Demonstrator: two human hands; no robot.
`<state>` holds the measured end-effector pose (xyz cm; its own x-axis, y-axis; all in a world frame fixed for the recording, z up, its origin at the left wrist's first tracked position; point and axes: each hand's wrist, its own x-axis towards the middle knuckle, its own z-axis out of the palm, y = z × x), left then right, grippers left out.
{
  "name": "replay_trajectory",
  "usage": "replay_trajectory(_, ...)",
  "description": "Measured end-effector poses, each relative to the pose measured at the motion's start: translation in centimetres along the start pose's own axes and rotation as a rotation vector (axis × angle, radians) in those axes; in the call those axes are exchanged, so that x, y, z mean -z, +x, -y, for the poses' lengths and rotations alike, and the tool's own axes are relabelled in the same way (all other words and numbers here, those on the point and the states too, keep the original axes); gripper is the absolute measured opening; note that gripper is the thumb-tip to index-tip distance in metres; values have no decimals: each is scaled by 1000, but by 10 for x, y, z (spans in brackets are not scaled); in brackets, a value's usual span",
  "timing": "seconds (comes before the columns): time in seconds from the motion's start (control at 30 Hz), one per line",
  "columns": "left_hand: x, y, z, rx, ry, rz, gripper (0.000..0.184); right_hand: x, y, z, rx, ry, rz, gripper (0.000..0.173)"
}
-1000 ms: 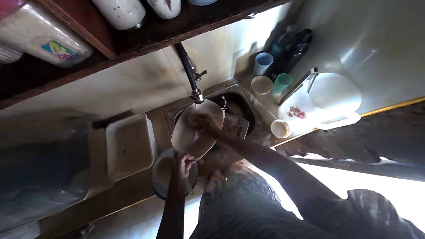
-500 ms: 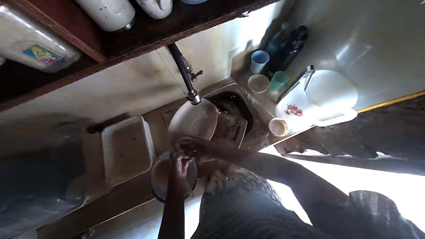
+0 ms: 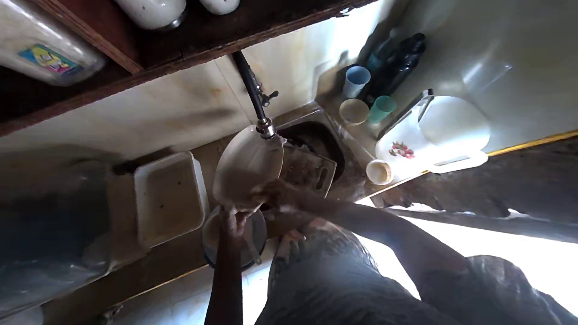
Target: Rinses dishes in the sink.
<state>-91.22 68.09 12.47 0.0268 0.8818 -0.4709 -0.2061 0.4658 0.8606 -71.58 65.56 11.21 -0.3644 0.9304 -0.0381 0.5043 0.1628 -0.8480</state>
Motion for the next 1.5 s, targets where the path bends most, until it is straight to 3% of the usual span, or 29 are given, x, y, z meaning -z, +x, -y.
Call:
replay_trajectory(0.1,-8,-9,0,53,19,10,20,21,7,-62,-171,-192,-145,29)
replay_trajectory(0.17,-19,-6,0,71,11,14,21,17,20,-62,-226,-221,-216,29)
replay_trajectory(0.3,-26,15,-14,102,43,-86,14,-5,11,2,50,-120,-25,42)
replay_trajectory(0.4,-14,20,-20,115,30,-31,26,11,0,-36,149,-264,-91,37)
replay_trajectory(0.5,-12,13,-24,114,11,-21,25,47,-6,-77,-9,-368,-54,37)
replay_trajectory(0.63,-27,25,-33,143,-29,-74,12,11,10,-69,141,-311,-147,34)
replay_trajectory(0.73,-9,43,-53,174,101,-62,12,-2,7,-66,309,-271,-178,34)
replay_trajectory(0.8,4,49,-63,174,140,-83,15,10,-5,-79,168,-311,-104,34)
replay_trajectory(0.87,-1,46,-61,135,145,-132,30,19,-6,-81,37,-354,-36,32)
replay_trajectory(0.97,-38,30,-17,73,163,-111,46,-2,10,-42,-13,-223,-52,34)
replay_trajectory(1.07,-69,22,16,51,247,-123,40,-16,27,6,-96,-89,-49,41)
replay_trajectory(1.13,-59,28,9,95,262,-179,36,-14,18,1,-4,-168,0,42)
replay_trajectory(1.2,-49,30,-7,151,211,-189,46,-1,6,-12,122,-252,31,38)
replay_trajectory(1.27,-57,24,-8,139,182,-194,47,0,7,-21,154,-314,-51,33)
replay_trajectory(1.4,-77,5,18,42,201,-129,33,-3,11,8,-74,-121,-8,42)
replay_trajectory(1.5,-56,6,16,155,173,-119,23,29,0,2,-182,-177,344,43)
